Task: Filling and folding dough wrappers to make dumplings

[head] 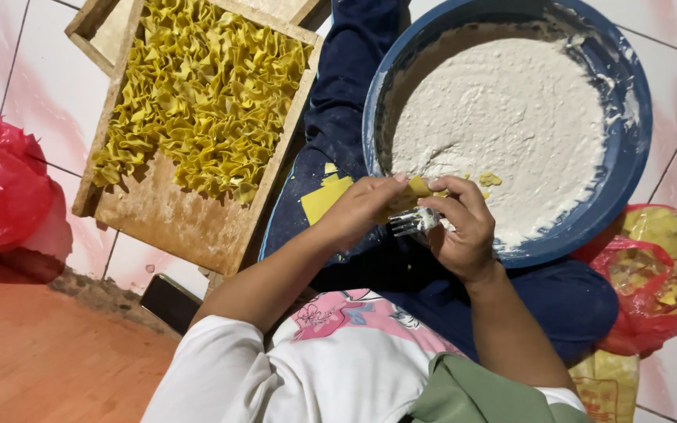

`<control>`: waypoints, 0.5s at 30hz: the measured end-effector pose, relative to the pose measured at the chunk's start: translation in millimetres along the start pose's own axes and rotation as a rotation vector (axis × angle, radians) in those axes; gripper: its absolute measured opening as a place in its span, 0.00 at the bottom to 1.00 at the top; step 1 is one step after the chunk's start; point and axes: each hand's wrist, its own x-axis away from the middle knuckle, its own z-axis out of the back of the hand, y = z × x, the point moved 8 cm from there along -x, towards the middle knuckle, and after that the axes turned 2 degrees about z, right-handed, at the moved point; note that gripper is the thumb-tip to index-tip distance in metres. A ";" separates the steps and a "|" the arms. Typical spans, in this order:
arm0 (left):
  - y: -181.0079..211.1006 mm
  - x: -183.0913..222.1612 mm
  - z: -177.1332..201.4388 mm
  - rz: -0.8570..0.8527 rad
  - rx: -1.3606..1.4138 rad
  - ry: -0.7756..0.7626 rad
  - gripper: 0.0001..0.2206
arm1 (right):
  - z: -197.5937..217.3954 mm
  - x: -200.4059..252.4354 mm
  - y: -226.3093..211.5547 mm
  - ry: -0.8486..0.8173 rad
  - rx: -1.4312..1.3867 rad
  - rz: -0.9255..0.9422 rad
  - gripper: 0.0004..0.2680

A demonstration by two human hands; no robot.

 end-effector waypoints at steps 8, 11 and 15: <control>-62.2 -32.0 19.8 -0.024 -0.176 -0.135 0.15 | 4.7 21.2 33.5 0.033 -0.047 -0.162 0.17; -74.7 -39.4 24.2 -0.013 -0.161 -0.154 0.23 | 7.5 15.6 34.4 -0.002 -0.075 -0.167 0.09; -70.9 -36.5 21.1 0.229 0.121 -0.067 0.25 | 11.2 5.9 25.8 -0.015 -0.093 -0.162 0.05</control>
